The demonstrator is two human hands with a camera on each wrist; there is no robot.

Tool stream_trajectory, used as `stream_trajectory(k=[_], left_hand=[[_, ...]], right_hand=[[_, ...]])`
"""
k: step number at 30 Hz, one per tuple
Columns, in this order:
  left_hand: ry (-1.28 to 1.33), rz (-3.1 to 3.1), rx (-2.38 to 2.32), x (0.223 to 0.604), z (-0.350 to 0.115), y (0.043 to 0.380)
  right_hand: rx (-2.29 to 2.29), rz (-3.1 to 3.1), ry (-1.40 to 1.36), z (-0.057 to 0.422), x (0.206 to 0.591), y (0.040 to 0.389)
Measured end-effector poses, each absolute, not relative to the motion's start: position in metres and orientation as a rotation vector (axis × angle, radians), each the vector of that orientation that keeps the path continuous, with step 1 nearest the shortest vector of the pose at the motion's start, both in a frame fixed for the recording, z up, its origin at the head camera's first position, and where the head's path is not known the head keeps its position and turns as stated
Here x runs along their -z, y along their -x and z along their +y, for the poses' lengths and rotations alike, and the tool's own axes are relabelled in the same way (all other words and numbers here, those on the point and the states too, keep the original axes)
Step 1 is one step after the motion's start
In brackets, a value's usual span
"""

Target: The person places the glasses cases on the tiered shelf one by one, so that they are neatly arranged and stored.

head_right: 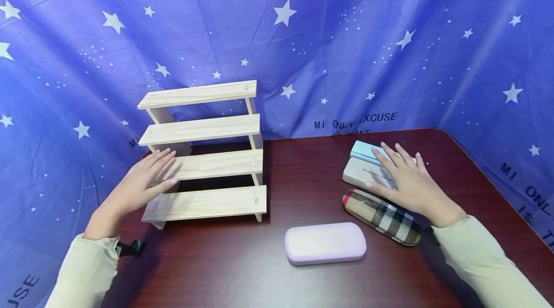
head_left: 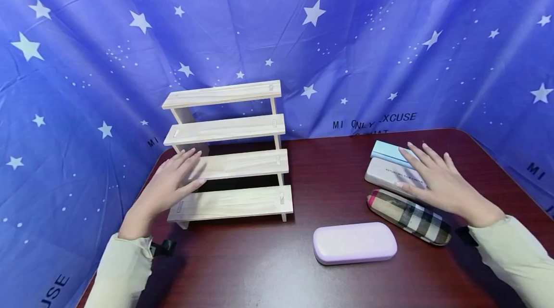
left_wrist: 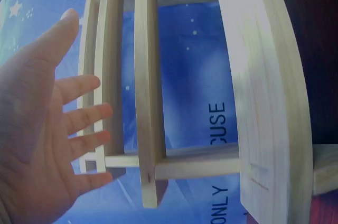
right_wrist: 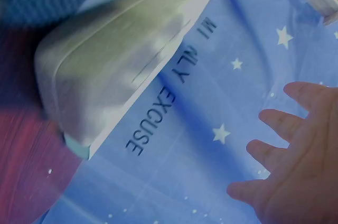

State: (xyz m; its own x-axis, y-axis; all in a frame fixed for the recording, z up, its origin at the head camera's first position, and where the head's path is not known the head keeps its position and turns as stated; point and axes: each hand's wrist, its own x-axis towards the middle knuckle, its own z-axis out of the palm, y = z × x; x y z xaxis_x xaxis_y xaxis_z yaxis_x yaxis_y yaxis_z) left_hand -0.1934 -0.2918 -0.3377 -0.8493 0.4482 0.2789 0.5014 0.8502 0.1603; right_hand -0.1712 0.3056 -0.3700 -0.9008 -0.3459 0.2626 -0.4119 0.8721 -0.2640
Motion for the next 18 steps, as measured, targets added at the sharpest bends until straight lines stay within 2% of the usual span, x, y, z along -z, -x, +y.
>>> stream_trajectory(k=[7,18], left_hand=[[0.759,-2.682,0.580,0.345,-0.314,0.201],[0.537,-2.556,0.776,0.359,-0.343,0.208]], right_hand=[[-0.481,-2.817,-0.665,0.293,0.376,0.161],[-0.698,-2.740,-0.892,0.274,0.382,0.150]])
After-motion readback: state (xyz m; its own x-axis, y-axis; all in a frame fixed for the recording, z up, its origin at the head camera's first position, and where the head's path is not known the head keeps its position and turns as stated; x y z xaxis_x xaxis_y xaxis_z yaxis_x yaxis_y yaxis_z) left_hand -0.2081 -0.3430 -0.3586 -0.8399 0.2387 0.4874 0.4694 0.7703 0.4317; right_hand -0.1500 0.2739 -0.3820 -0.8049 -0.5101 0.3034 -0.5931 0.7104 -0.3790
